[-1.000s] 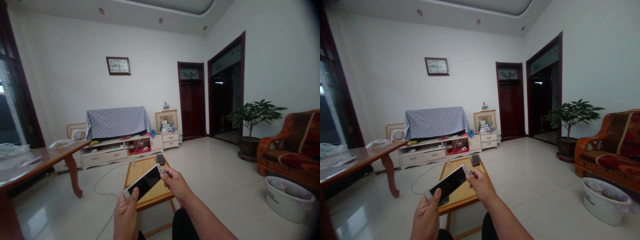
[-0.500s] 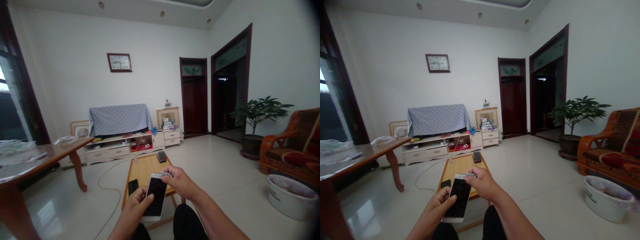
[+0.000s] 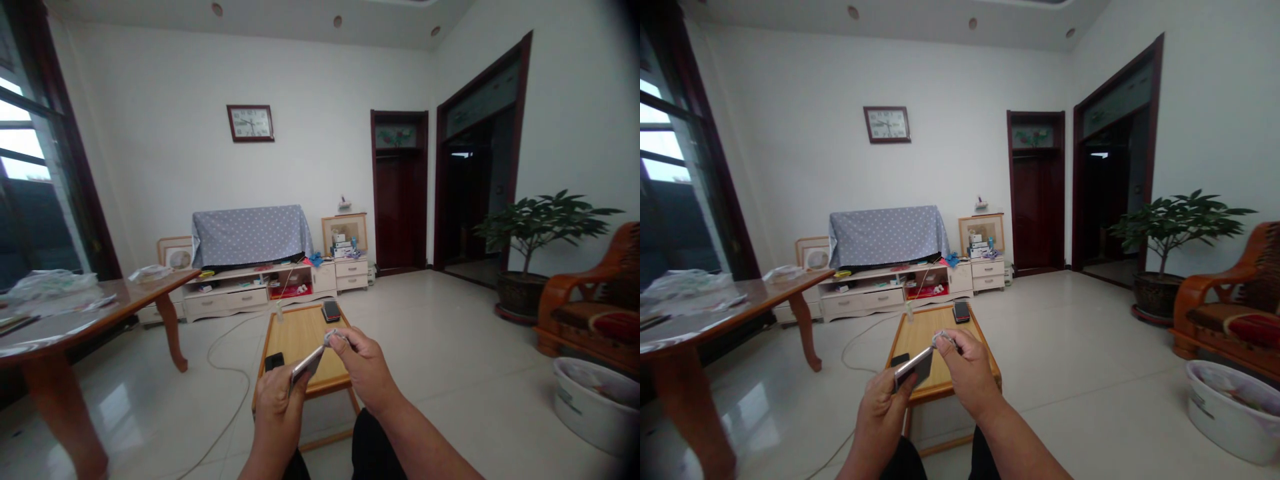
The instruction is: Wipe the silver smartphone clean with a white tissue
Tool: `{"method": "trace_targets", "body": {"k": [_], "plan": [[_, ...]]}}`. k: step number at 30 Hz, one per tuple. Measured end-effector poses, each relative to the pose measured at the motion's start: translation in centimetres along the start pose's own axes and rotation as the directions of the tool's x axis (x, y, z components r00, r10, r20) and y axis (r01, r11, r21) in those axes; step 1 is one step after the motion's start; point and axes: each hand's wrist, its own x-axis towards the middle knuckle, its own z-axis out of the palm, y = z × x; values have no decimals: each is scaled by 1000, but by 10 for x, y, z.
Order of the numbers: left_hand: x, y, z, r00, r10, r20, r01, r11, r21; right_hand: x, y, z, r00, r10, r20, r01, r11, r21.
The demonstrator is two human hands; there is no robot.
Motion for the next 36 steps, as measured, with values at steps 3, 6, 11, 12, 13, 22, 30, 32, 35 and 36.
{"method": "trace_targets", "body": {"k": [3, 6, 11, 12, 13, 22, 30, 32, 35, 36], "plan": [[-1, 5, 2, 995, 78, -55, -73, 994, 84, -13, 0, 13, 996, -83, -29, 80, 994, -78], [-4, 8, 4, 993, 107, -56, -99, 987, 131, -30, -6, 26, 976, -211, 46, 215, 964, -156], [-9, 6, 4, 989, 133, -65, -121, 978, 169, -29, -11, 30, 966, -229, 117, 246, 955, -164], [-9, 5, 3, 987, 142, -71, -127, 975, 184, -25, -11, 28, 978, -194, 78, 205, 964, -167], [-9, 5, 3, 986, 148, -74, -131, 971, 198, -22, -10, 27, 986, -165, 38, 169, 971, -167], [-11, 3, 5, 987, 140, -82, -123, 975, 185, -33, -18, 36, 973, -168, 160, 186, 977, -106], [-12, 3, 3, 990, 114, -80, -95, 973, 212, -36, -10, 39, 979, -165, 119, 179, 976, -121], [-13, 3, 3, 990, 104, -94, -82, 974, 209, -42, -12, 41, 958, -216, 190, 238, 966, -101], [-13, 6, 0, 989, 108, -98, -84, 972, 219, -39, -9, 38, 975, -170, 144, 188, 975, -120], [-13, 7, -1, 990, 109, -94, -86, 971, 223, -36, -8, 36, 985, -137, 101, 150, 980, -133]]}}
